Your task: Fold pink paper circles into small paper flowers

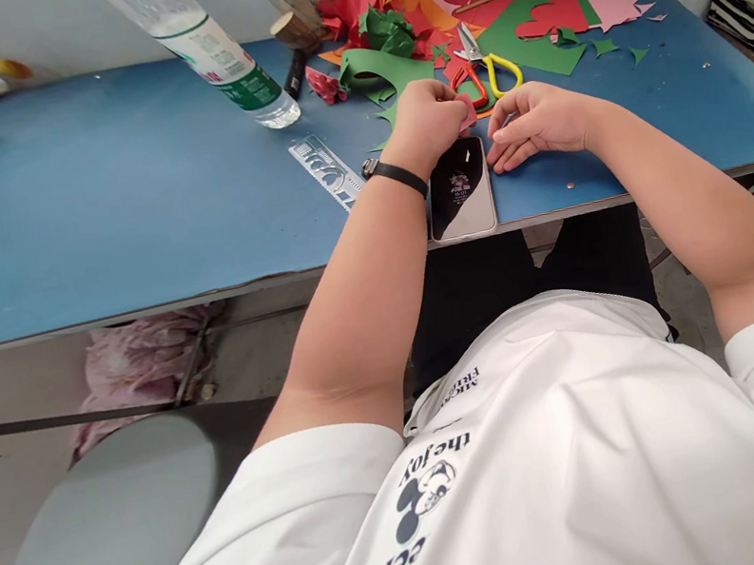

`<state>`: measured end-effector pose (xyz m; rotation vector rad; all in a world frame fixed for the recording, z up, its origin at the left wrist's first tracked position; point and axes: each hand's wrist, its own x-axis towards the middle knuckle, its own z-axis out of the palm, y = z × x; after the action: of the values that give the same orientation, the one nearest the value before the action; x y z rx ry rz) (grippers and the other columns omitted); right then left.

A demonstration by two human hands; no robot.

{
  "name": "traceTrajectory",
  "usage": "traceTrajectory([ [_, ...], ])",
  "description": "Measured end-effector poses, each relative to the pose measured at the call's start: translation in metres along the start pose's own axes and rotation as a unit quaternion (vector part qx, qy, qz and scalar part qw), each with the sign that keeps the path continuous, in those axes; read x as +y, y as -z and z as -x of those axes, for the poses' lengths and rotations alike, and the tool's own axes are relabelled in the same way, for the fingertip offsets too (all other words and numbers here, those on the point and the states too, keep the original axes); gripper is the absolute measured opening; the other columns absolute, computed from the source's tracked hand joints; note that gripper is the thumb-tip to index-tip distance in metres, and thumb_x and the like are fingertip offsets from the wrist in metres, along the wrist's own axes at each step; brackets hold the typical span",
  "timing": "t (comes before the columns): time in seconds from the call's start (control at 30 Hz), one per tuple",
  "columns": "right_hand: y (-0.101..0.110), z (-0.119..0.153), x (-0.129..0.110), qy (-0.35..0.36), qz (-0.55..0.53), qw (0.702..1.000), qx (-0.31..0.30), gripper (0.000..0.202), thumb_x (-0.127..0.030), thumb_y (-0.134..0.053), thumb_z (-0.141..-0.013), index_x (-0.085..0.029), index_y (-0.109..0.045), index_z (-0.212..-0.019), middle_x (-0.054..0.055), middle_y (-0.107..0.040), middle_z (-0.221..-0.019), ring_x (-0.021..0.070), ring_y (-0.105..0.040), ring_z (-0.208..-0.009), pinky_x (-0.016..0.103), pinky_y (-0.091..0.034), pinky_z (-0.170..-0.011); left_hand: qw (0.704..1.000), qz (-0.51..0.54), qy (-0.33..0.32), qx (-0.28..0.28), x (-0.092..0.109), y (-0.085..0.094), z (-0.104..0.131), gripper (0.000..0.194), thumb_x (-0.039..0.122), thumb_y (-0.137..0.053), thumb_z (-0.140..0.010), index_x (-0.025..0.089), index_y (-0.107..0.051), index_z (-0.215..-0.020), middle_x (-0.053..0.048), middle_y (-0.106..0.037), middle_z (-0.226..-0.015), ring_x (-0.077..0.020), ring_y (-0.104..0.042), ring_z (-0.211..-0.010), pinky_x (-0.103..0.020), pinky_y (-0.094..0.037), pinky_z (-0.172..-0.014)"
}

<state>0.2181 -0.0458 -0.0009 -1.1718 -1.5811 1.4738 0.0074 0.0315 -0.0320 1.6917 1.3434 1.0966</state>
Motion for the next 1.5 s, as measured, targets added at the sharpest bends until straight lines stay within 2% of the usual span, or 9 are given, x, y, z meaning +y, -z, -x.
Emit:
traceTrajectory([
  [0.13,0.006,-0.011,0.006,0.0,0.022,1.0,0.018,0.054,-0.024,-0.122,-0.09,-0.028,-0.068,-0.092,0.005,-0.085,-0.085,0.0322,-0.091,-0.087,0.043,-0.081,-0.081,0.999,0.029,-0.014,-0.005,-0.003,-0.002,-0.004,0.038,0.01,-0.082,-0.086,0.03,-0.056,-0.067,0.003,-0.06,-0.073,-0.0192,-0.059,-0.074,-0.048,-0.057,-0.093],
  [0.23,0.011,-0.022,0.011,0.013,0.049,0.996,0.079,0.047,-0.021,-0.114,-0.097,-0.028,-0.068,-0.091,0.003,-0.084,-0.081,0.0267,-0.085,-0.077,0.036,-0.072,-0.07,0.997,0.055,-0.043,-0.013,0.0,-0.005,-0.004,0.035,0.005,-0.08,-0.092,0.029,-0.061,-0.074,0.003,-0.063,-0.076,-0.0199,-0.059,-0.079,-0.052,-0.055,-0.102],
  [0.37,0.014,-0.028,0.015,0.066,0.052,0.983,0.162,0.034,-0.019,-0.096,-0.109,-0.03,-0.065,-0.1,-0.003,-0.083,-0.079,0.0189,-0.075,-0.071,0.03,-0.06,-0.068,0.99,0.117,-0.072,-0.033,0.0,-0.008,-0.005,0.022,0.018,-0.086,-0.091,0.032,-0.071,-0.082,-0.001,-0.071,-0.086,-0.0251,-0.057,-0.094,-0.056,-0.055,-0.11],
  [0.57,0.019,-0.024,0.017,0.194,0.069,0.967,0.149,0.026,-0.034,-0.096,-0.1,-0.033,-0.069,-0.101,-0.004,-0.086,-0.089,0.0194,-0.073,-0.08,0.036,-0.056,-0.077,0.968,0.207,-0.109,-0.09,-0.004,-0.01,-0.003,0.019,0.036,-0.095,-0.085,0.036,-0.076,-0.081,-0.003,-0.081,-0.091,-0.0299,-0.065,-0.1,-0.067,-0.057,-0.118],
  [0.8,0.018,-0.023,0.01,0.236,0.06,0.955,0.166,0.038,0.005,-0.083,-0.109,-0.026,-0.077,-0.088,-0.003,-0.08,-0.082,0.0159,-0.064,-0.071,0.033,-0.052,-0.069,0.97,0.199,-0.102,-0.093,0.001,-0.008,0.0,0.043,0.07,-0.108,-0.085,0.04,-0.078,-0.083,-0.005,-0.082,-0.09,-0.033,-0.067,-0.097,-0.069,-0.059,-0.113],
  [0.97,0.012,-0.016,0.002,0.241,0.072,0.947,0.2,0.052,0.02,-0.074,-0.109,-0.025,-0.074,-0.083,-0.006,-0.073,-0.08,0.0113,-0.059,-0.07,0.029,-0.052,-0.073,0.967,0.201,-0.111,-0.112,0.004,-0.006,0.002,0.04,0.066,-0.109,-0.082,0.038,-0.08,-0.084,-0.005,-0.083,-0.093,-0.0323,-0.065,-0.101,-0.063,-0.058,-0.113],
  [1.17,0.009,-0.012,-0.003,0.219,0.061,0.954,0.198,0.051,0.021,-0.071,-0.105,-0.025,-0.073,-0.083,-0.007,-0.076,-0.083,0.011,-0.059,-0.07,0.028,-0.054,-0.072,0.965,0.195,-0.154,-0.082,0.003,-0.008,0.0,0.02,0.056,-0.102,-0.082,0.041,-0.088,-0.078,-0.003,-0.078,-0.085,-0.0284,-0.055,-0.094,-0.06,-0.056,-0.107],
  [1.4,0.017,-0.023,0.006,0.236,0.048,0.948,0.209,0.044,0.015,-0.069,-0.105,-0.024,-0.076,-0.084,-0.007,-0.07,-0.071,0.0131,-0.057,-0.063,0.031,-0.045,-0.064,0.949,0.249,-0.16,-0.111,0.0,-0.012,-0.005,0.019,0.048,-0.104,-0.079,0.043,-0.088,-0.087,0.0,-0.09,-0.1,-0.0328,-0.073,-0.105,-0.064,-0.063,-0.117],
  [1.5,0.016,-0.027,0.006,0.257,0.099,0.935,0.224,0.045,0.018,-0.069,-0.1,-0.022,-0.071,-0.081,-0.007,-0.067,-0.073,0.0132,-0.054,-0.066,0.031,-0.043,-0.067,0.957,0.219,-0.169,-0.089,-0.007,-0.015,-0.016,0.03,0.059,-0.111,-0.072,0.044,-0.086,-0.078,-0.002,-0.089,-0.092,-0.0338,-0.072,-0.097,-0.067,-0.064,-0.107],
])
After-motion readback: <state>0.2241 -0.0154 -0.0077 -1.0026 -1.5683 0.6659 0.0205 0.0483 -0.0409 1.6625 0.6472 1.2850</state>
